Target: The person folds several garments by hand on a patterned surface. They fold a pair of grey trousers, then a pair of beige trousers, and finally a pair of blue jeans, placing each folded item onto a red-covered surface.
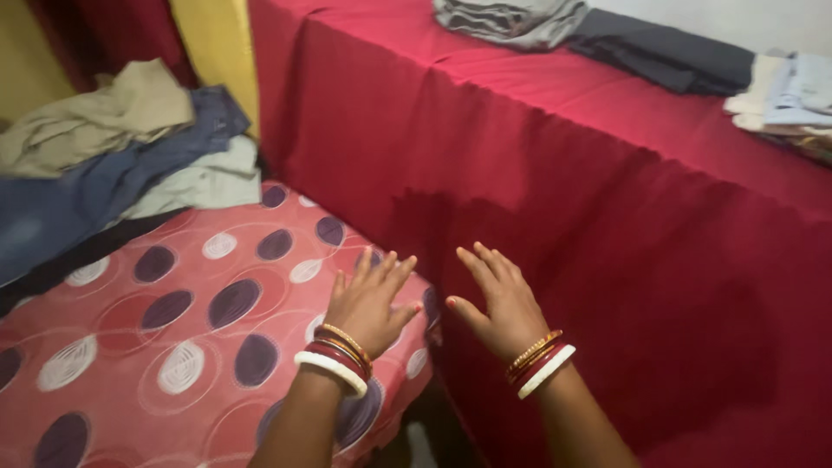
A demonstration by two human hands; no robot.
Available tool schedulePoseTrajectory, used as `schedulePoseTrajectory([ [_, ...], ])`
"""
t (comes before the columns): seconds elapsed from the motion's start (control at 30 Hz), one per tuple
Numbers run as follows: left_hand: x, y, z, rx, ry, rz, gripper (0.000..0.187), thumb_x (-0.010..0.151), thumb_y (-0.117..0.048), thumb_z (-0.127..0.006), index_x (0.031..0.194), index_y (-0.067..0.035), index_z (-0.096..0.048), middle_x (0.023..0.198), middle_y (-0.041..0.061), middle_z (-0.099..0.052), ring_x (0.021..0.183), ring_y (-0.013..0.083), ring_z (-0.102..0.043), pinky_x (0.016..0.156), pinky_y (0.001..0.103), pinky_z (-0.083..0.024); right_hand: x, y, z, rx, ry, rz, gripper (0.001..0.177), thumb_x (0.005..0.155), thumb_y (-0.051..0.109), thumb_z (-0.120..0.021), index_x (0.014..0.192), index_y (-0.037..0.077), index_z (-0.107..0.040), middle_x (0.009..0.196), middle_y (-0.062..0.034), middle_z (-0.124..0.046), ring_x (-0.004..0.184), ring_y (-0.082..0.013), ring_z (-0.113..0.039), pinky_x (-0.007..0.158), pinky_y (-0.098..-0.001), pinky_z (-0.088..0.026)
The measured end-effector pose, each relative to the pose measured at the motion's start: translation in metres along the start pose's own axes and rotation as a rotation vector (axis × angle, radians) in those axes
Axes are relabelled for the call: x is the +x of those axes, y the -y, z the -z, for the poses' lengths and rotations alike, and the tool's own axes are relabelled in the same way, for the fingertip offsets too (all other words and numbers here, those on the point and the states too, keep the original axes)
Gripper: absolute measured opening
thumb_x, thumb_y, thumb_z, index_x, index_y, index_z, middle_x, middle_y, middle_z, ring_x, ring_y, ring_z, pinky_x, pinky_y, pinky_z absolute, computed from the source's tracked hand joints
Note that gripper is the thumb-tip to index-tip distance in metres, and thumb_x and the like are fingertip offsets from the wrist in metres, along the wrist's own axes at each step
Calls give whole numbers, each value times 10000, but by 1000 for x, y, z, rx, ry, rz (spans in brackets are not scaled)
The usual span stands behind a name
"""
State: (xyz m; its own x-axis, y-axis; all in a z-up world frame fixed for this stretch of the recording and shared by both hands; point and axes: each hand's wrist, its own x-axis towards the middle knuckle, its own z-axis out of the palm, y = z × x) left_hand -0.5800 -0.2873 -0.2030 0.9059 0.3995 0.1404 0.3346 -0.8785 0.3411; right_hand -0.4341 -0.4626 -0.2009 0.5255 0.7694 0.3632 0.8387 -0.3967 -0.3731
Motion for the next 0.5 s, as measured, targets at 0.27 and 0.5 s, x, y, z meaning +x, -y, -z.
schedulePoseTrajectory([
  [0.27, -96, 81, 25, -33, 61, 80, 708, 902, -486, -640, 1530, -295, -376, 1618, 58, -328, 1538, 335, -156, 1172, 656, -191, -37, 97, -78, 138, 36, -73, 733, 827, 395, -762, 1469, 164, -495, 1574, -151, -412, 1455, -368, -355, 1152, -475, -345],
  [0.5, -179, 185, 71, 48, 101, -10, 693, 896, -458, -668, 1508, -269, -405, 1598, 83, -353, 1536, 347, -160, 1165, 658, -190, -45, 221, -155, 143, -47, -66, 716, 836, 379, -778, 1457, 138, -513, 1535, -182, -437, 1430, -389, -378, 1131, -499, -348],
])
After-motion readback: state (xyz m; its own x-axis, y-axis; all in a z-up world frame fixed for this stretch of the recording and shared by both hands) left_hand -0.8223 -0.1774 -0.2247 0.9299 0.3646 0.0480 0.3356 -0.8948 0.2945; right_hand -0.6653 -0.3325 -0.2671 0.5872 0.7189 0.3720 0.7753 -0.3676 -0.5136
